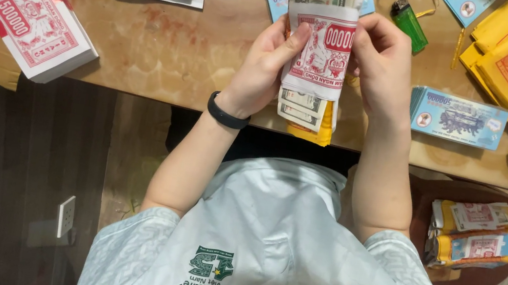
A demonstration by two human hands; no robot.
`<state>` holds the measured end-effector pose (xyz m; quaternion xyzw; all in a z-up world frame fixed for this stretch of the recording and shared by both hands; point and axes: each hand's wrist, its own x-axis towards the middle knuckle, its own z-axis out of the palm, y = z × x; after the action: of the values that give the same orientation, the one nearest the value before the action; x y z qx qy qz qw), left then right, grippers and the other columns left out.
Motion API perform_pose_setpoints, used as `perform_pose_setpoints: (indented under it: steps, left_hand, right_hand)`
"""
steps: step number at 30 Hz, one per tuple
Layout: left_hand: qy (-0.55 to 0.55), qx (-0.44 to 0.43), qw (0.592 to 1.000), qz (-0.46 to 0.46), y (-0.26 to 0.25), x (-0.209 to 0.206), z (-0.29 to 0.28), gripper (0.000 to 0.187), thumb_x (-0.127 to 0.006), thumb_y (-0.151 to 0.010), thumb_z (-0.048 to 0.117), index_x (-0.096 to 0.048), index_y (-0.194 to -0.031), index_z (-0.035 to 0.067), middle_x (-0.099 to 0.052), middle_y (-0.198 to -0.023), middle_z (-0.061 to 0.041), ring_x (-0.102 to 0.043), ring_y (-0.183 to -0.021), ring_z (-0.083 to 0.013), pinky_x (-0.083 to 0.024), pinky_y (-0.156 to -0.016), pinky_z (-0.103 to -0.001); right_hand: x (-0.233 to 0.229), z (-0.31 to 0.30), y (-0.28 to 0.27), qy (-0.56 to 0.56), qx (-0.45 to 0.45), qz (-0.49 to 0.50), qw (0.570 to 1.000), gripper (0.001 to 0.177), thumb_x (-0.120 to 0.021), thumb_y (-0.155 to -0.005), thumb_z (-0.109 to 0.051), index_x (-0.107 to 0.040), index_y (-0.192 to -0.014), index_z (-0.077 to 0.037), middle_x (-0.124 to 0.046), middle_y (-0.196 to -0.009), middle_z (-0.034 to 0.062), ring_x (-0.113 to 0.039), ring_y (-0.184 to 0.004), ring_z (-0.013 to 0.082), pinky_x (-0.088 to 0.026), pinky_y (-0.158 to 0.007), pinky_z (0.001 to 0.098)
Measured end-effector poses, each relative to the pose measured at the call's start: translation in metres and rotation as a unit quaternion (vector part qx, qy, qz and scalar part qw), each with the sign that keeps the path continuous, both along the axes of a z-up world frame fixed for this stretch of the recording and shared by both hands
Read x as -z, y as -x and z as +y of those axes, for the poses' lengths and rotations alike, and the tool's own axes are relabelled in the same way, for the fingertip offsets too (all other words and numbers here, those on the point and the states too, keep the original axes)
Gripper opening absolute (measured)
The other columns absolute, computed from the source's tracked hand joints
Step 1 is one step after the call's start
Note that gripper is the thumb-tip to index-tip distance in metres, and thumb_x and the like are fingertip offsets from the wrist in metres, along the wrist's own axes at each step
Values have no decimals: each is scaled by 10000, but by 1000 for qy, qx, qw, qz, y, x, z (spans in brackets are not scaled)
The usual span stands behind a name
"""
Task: Bundling and securing stacks of ancestor money (joss paper) with rubber bands.
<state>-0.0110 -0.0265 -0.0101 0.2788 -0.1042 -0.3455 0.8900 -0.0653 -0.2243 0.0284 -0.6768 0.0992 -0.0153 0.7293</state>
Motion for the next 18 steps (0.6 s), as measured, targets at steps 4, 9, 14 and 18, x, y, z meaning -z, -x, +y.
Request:
perform_pose_setpoints:
  steps: [4, 9, 14, 18]
  left_hand:
    - [3, 2, 1000, -1, 2, -1, 3, 408, -567, -1131, 265, -477, -1424, -5, -675, -1281, -108, -674, -1140, -158, -556, -1024, -340]
    - [12, 27, 999, -23, 5, -13, 7, 405, -576, -1128, 265, -474, -1425, 9, -678, -1280, -101, -680, -1133, -156, -566, -1026, -344]
    - [-29, -27, 997, -63, 1, -13, 14, 401, -566, -1138, 250, -464, -1443, 10, -660, -1306, -104, -666, -1156, -165, -563, -1033, -354]
    - [-98, -112, 977, -155, 2, -13, 18, 336, -569, -1166, 213, -442, -1406, 15, -629, -1319, -85, -620, -1214, -140, -527, -1081, -326]
  right_hand:
    - [6, -1, 5, -135, -8, 32, 990, 226, -651, -1102, -281, -658, -1039, -65, -614, -776, -24, -493, -597, 25, -378, -542, 187]
    - [48, -18, 24, -422, -89, -6, 902, 428, -543, -1228, -334, -642, -886, -96, -603, -755, 6, -422, -524, 17, -316, -410, 108]
    - [-27, 5, 10, -256, -50, -110, 959, 289, -645, -1066, -168, -670, -1319, -30, -692, -962, -7, -560, -495, 38, -393, -387, 154]
    - [-54, 5, 5, 74, 4, -99, 992, 424, -722, -974, 18, -597, -1379, 24, -748, -981, 101, -730, -839, 112, -611, -777, 241]
